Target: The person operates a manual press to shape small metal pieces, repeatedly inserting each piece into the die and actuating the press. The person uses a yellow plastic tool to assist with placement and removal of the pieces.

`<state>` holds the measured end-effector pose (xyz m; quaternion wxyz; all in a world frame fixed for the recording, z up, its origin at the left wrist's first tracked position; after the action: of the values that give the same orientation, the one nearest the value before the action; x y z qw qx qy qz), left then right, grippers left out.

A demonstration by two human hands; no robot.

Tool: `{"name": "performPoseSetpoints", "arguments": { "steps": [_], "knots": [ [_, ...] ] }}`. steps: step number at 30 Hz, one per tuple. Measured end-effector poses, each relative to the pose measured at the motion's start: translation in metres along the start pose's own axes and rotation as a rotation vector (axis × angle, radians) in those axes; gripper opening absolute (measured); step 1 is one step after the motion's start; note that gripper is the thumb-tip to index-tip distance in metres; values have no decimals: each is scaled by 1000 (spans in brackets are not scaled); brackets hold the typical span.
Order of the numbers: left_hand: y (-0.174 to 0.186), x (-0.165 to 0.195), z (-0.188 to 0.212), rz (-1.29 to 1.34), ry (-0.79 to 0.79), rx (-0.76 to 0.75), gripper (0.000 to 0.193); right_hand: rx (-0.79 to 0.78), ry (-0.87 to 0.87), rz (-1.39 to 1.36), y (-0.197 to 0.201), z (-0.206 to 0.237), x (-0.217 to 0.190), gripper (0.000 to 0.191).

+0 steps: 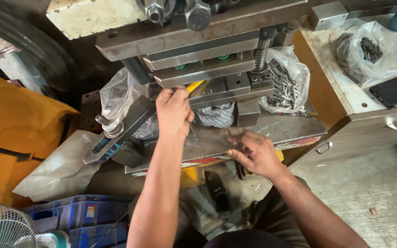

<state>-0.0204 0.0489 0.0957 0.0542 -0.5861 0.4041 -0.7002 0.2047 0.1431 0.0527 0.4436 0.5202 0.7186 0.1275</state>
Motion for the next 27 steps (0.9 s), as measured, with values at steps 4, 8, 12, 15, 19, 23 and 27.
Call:
{"name": "performPoseSetpoints", "arguments": {
  "steps": [4,8,12,15,19,23,27],
  "knots": [
    [-1,-3,4,49,-41,-15,6,-32,-44,27,-2,-1,-1,28],
    [-14,-10,9,2,-75,-59,6,-19,-32,51,-2,0,-1,27],
    [-20,-8,22,-87,-108,-71,4,-18,-40,50,-7,5,6,27],
    [-1,-5,51,-145,-143,-37,5,-47,-105,-14,-11,9,10,25],
    [64,-16,120,-36,-104,-87,4,179,-9,130,14,0,-7,26],
    [133,-68,173,183,148,-34,4,174,251,567,34,-34,-29,54],
    [177,-110,192,232,296,6,4,103,214,756,26,-80,-16,87]
  ]
}}
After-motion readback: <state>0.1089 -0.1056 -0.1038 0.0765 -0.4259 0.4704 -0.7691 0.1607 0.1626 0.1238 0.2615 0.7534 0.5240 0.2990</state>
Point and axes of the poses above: each hand's wrist, its own z-axis away from the middle knuckle, its own y-axis out of the back of the hand, x = y × z, the point moved 5 cm from there along -z, towards the middle knuckle, and after that the axes turned 11 degrees about z, right-handed, at the moved point
